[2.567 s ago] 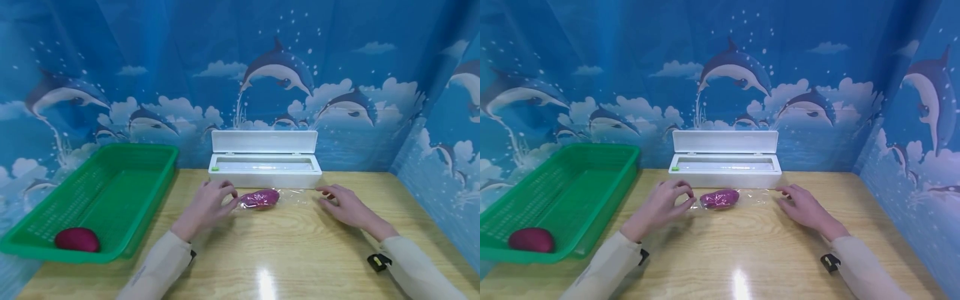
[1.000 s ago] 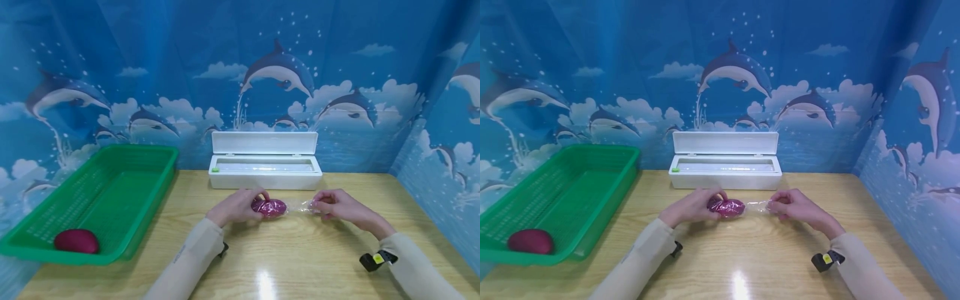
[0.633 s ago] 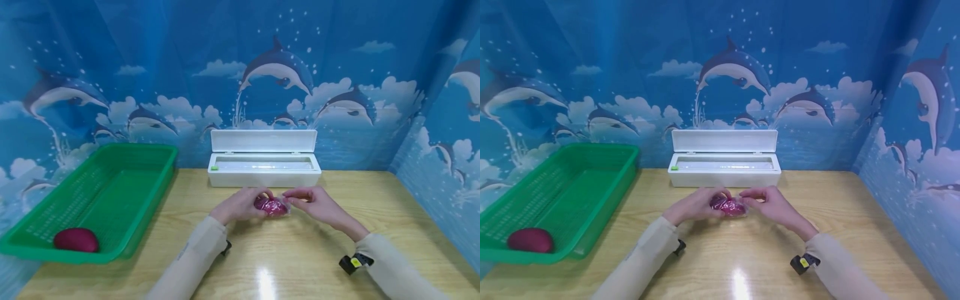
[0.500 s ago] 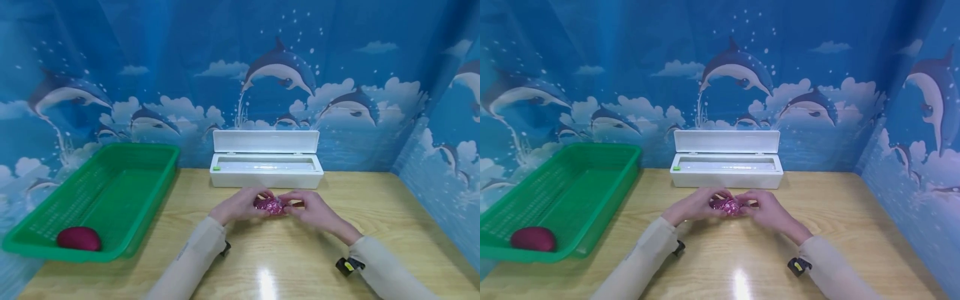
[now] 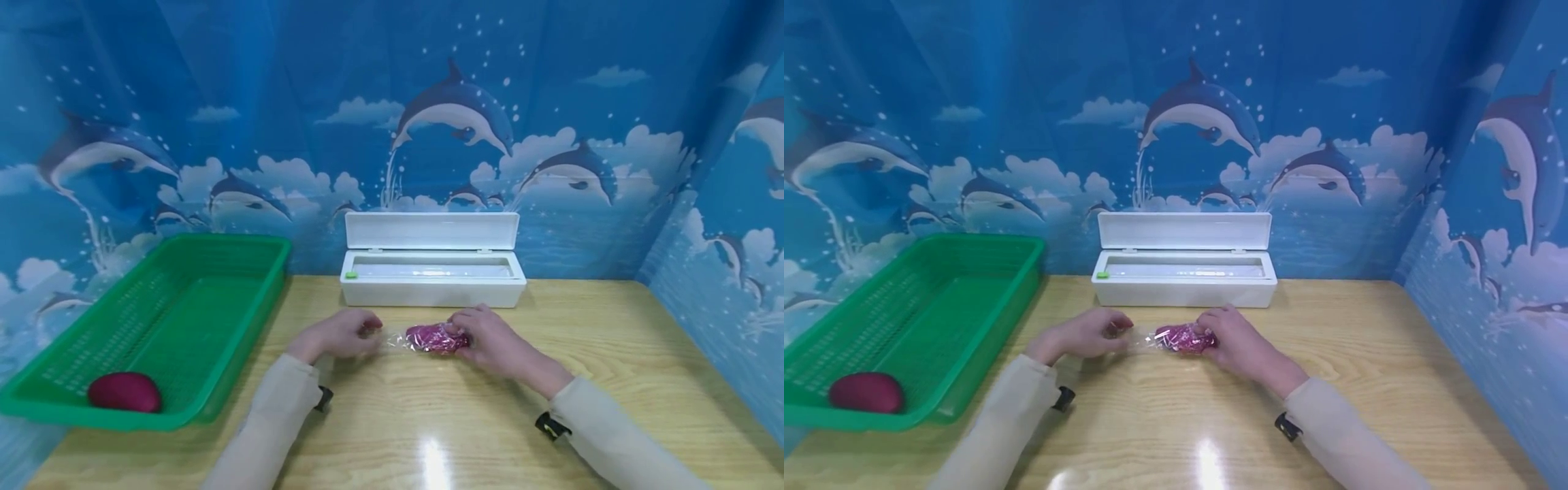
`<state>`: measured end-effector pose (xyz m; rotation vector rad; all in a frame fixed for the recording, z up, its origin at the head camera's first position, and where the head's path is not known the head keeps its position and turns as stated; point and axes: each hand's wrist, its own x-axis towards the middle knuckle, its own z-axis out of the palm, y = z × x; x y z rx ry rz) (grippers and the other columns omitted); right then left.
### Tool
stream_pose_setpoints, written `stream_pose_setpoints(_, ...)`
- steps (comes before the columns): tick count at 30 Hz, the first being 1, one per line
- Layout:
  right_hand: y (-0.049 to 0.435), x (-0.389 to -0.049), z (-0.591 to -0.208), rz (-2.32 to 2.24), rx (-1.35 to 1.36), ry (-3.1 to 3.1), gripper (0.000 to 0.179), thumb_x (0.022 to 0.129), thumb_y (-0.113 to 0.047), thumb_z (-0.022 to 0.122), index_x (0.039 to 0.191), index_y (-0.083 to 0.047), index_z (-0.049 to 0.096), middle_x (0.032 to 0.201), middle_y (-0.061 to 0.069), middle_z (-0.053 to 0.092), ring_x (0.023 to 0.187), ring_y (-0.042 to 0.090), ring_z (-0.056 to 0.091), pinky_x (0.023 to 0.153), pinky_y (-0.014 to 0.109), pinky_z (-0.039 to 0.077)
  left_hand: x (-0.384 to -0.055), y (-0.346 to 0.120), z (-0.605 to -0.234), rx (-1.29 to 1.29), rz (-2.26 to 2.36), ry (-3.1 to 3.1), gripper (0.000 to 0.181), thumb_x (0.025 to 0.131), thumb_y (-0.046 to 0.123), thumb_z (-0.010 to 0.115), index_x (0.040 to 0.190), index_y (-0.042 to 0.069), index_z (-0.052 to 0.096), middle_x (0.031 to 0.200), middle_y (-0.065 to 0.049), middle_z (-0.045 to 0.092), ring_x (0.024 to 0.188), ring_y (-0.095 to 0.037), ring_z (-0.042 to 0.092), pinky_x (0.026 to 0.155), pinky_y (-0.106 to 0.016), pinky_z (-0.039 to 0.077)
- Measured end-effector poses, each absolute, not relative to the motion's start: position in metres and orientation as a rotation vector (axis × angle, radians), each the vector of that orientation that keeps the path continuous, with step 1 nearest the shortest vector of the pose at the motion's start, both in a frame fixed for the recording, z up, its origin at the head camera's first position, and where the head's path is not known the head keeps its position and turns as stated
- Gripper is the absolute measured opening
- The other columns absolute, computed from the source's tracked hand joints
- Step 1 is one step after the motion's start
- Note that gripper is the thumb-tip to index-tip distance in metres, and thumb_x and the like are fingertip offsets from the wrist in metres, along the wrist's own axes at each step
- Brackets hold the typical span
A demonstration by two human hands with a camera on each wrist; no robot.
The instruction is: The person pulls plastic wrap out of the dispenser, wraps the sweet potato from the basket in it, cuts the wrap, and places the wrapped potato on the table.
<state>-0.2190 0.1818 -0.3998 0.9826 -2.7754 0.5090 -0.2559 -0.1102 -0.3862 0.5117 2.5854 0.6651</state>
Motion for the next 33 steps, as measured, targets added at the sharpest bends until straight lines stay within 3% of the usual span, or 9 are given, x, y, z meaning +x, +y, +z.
stream_pose_setpoints(5, 0.176, -0.215, -0.4, 0.542, 0.913, -2.816, 0.038, 0.072, -0.006, 0.088, 0.107, -0.009, 0.073, 0.11, 0.006, 0.075, 0.103, 0.025, 0.067, 0.097, 0.047, 0.055, -0.257, -0.113, -0.391, 0.499, 0.706, 2.59, 0.022, 0.093, 0.017, 0.072, 0.114, 0.01, 0.068, 0.106, -0.004, 0.068, 0.094, -0.016, 0.062, 0.092, -0.039, 0.056)
stream_pose_setpoints(10, 0.173, -0.207, -0.396, 0.558, 0.883, -2.902, 0.035, 0.077, -0.002, 0.083, 0.108, -0.009, 0.07, 0.115, 0.009, 0.071, 0.101, 0.025, 0.071, 0.09, 0.04, 0.061, -0.257, -0.115, -0.391, 0.425, 0.818, 2.617, 0.013, 0.1, 0.019, 0.065, 0.111, 0.014, 0.067, 0.102, -0.003, 0.068, 0.087, -0.016, 0.062, 0.08, -0.033, 0.056)
stream_pose_setpoints(14, 0.173, -0.203, -0.394, 0.53, 0.963, -2.866, 0.033, 0.078, 0.0, 0.081, 0.108, -0.009, 0.07, 0.113, 0.009, 0.071, 0.101, 0.026, 0.071, 0.089, 0.04, 0.061, -0.257, -0.113, -0.388, 0.428, 0.951, 2.63, 0.015, 0.102, 0.022, 0.062, 0.113, 0.013, 0.068, 0.1, -0.003, 0.068, 0.083, -0.015, 0.065, 0.074, -0.031, 0.056)
stream_pose_setpoints(21, 0.174, -0.205, -0.392, 0.523, 1.027, -2.81, 0.035, 0.077, 0.003, 0.079, 0.111, -0.006, 0.074, 0.114, 0.012, 0.072, 0.102, 0.03, 0.071, 0.091, 0.043, 0.061, -0.253, -0.089, -0.381, 0.49, 1.243, 2.496, 0.026, 0.101, 0.019, 0.062, 0.123, 0.006, 0.066, 0.112, -0.009, 0.07, 0.087, -0.015, 0.071, 0.079, -0.033, 0.062)
stream_pose_setpoints(28, 0.177, -0.207, -0.393, 0.544, 1.035, -2.807, 0.037, 0.08, -0.001, 0.08, 0.117, -0.005, 0.073, 0.118, 0.015, 0.074, 0.106, 0.032, 0.072, 0.093, 0.045, 0.06, -0.244, -0.059, -0.381, 0.728, 1.149, 2.466, 0.033, 0.1, 0.013, 0.061, 0.132, 0.007, 0.064, 0.121, -0.007, 0.072, 0.106, -0.017, 0.069, 0.092, -0.034, 0.059)
stream_pose_setpoints(33, 0.179, -0.207, -0.394, 0.577, 1.019, -2.835, 0.042, 0.082, -0.004, 0.081, 0.123, -0.007, 0.071, 0.123, 0.012, 0.074, 0.109, 0.03, 0.073, 0.095, 0.043, 0.059, -0.243, -0.049, -0.385, 0.881, 0.985, 2.614, 0.025, 0.094, 0.006, 0.069, 0.119, 0.01, 0.073, 0.113, -0.004, 0.073, 0.105, -0.018, 0.068, 0.096, -0.034, 0.057)
